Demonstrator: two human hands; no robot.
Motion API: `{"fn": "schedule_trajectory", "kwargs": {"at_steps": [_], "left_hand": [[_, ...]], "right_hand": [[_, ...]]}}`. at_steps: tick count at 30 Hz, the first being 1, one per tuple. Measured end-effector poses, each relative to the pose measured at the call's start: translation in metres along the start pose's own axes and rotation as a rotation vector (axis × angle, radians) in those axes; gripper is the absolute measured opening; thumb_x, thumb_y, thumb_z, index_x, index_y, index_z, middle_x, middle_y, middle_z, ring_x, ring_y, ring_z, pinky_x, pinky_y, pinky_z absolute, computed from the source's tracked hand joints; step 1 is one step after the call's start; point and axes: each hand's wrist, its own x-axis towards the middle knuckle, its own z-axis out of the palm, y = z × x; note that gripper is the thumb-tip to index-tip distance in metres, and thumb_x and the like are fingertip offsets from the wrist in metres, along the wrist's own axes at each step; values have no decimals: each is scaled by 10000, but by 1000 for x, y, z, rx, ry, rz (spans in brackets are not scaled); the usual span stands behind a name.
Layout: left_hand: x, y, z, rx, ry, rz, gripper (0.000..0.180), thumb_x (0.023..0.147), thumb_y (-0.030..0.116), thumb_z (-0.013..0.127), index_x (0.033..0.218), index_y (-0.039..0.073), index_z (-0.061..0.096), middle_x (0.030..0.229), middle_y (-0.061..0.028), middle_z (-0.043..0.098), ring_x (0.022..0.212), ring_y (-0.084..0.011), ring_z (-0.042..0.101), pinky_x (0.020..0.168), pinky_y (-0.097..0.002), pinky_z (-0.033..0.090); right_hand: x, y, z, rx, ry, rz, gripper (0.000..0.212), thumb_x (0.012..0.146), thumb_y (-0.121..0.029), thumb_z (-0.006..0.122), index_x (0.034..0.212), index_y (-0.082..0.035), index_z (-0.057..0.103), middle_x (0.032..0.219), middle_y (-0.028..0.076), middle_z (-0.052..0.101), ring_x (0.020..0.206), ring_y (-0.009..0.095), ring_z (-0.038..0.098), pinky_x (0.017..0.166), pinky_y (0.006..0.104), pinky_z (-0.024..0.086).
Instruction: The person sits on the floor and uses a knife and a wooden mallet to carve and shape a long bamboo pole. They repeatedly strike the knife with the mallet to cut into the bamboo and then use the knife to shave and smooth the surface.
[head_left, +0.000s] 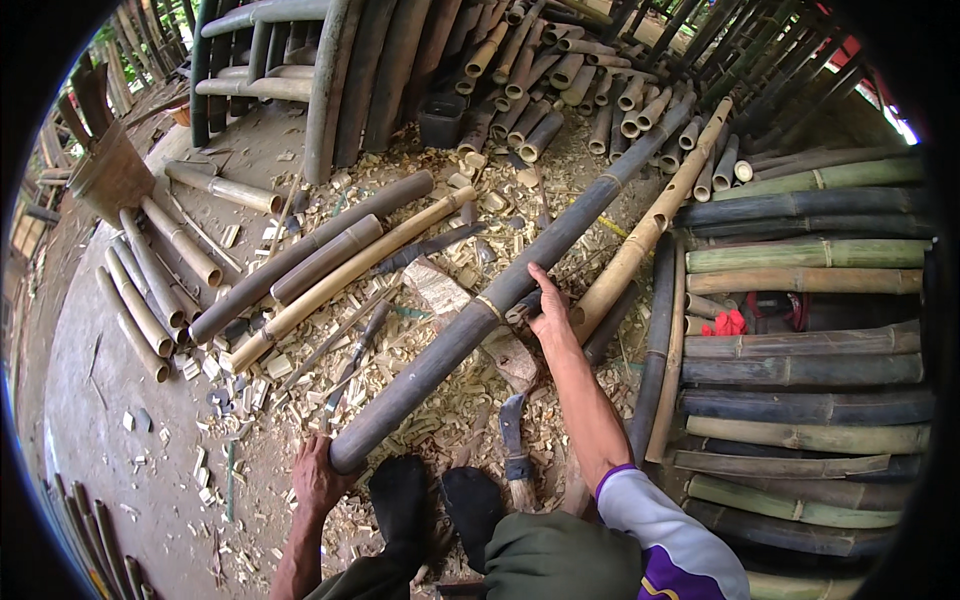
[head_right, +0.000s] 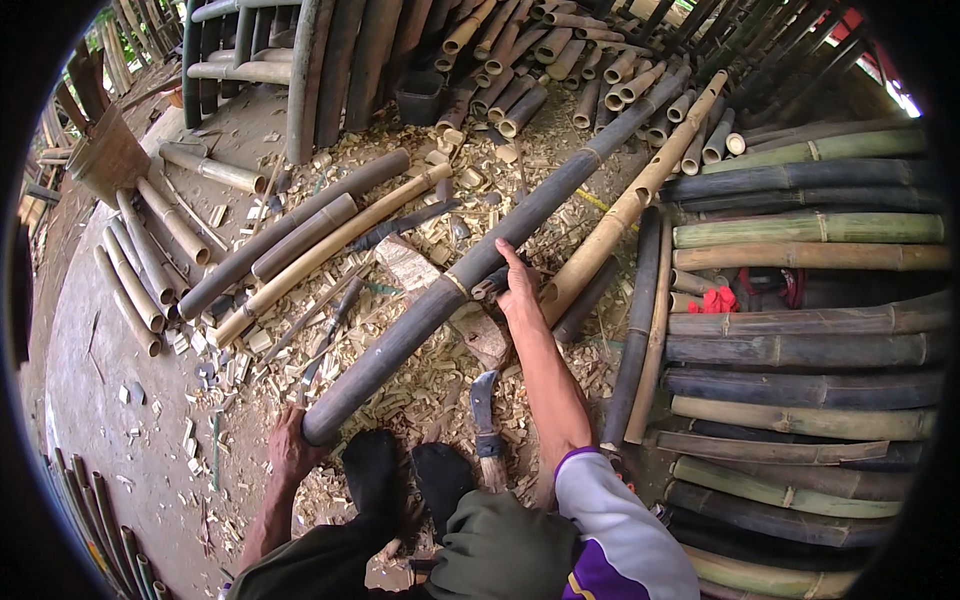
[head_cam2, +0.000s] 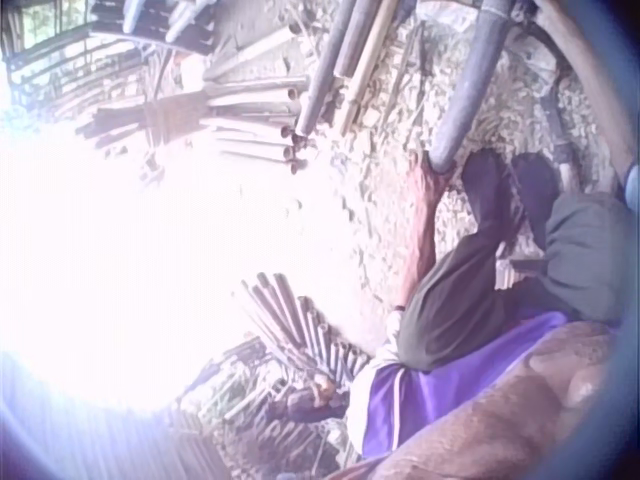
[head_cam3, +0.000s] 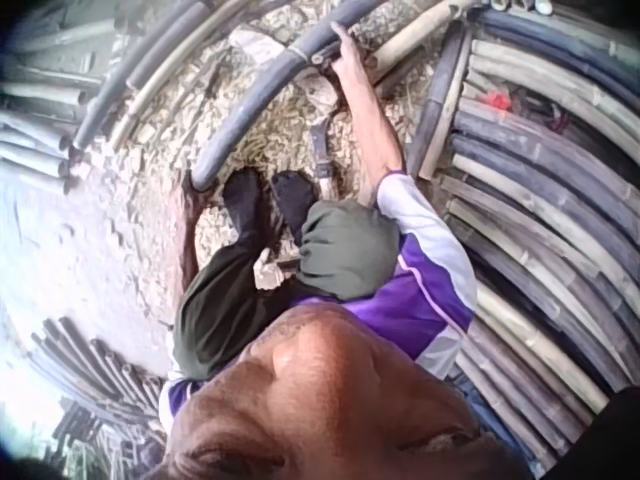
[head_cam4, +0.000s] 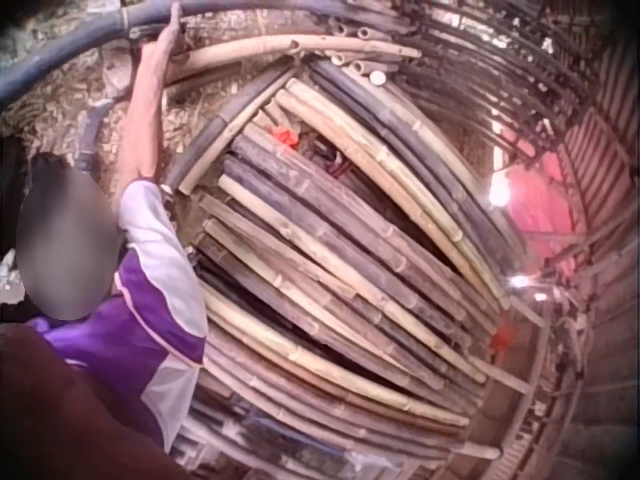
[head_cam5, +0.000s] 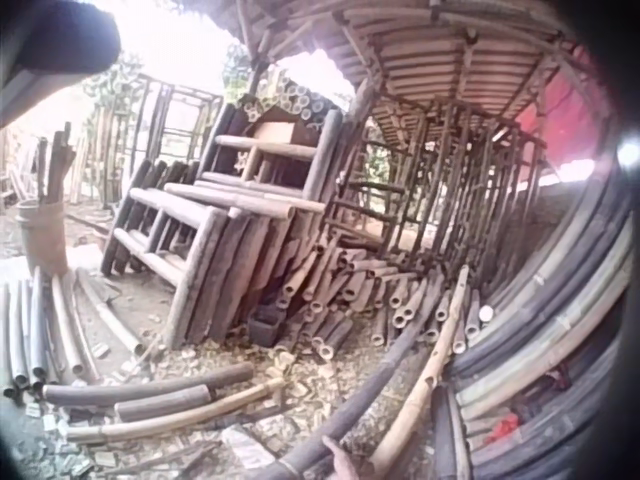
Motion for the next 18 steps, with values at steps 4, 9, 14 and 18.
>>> {"fn": "schedule_trajectory", "kwargs": {"at_steps": [4,9,14,18], "left_hand": [[-4,4,-8,42,15,30,566,619,238,871,1097,34,647,1045,-168,640,995,-401,614,890,-494,505],[-17,7,-1,23,0,18,622,627,294,931,1109,45,626,1059,-170,628,1004,-401,603,900,-507,486],[-14,27,-19,-179,-98,33,682,609,262,931,1163,25,612,1113,-193,601,1072,-413,605,935,-517,517],[-9,48,-47,-127,-301,-169,719,621,336,921,1200,33,621,1039,-208,726,966,-413,721,859,-496,577]], "right_hand": [[-10,-11,-1,36,-33,-45,657,754,-291,955,1273,-42,638,1174,102,689,1014,261,682,875,433,584],[-31,-32,12,57,-30,-225,607,737,-242,967,1200,22,676,1138,133,707,928,251,698,805,429,603],[-38,-78,48,29,-82,-314,507,787,-203,931,1159,35,680,1107,142,717,942,254,706,834,421,603],[-12,-105,73,13,-117,-309,561,782,-199,929,1207,46,659,1121,168,717,914,281,716,822,420,601]]}}
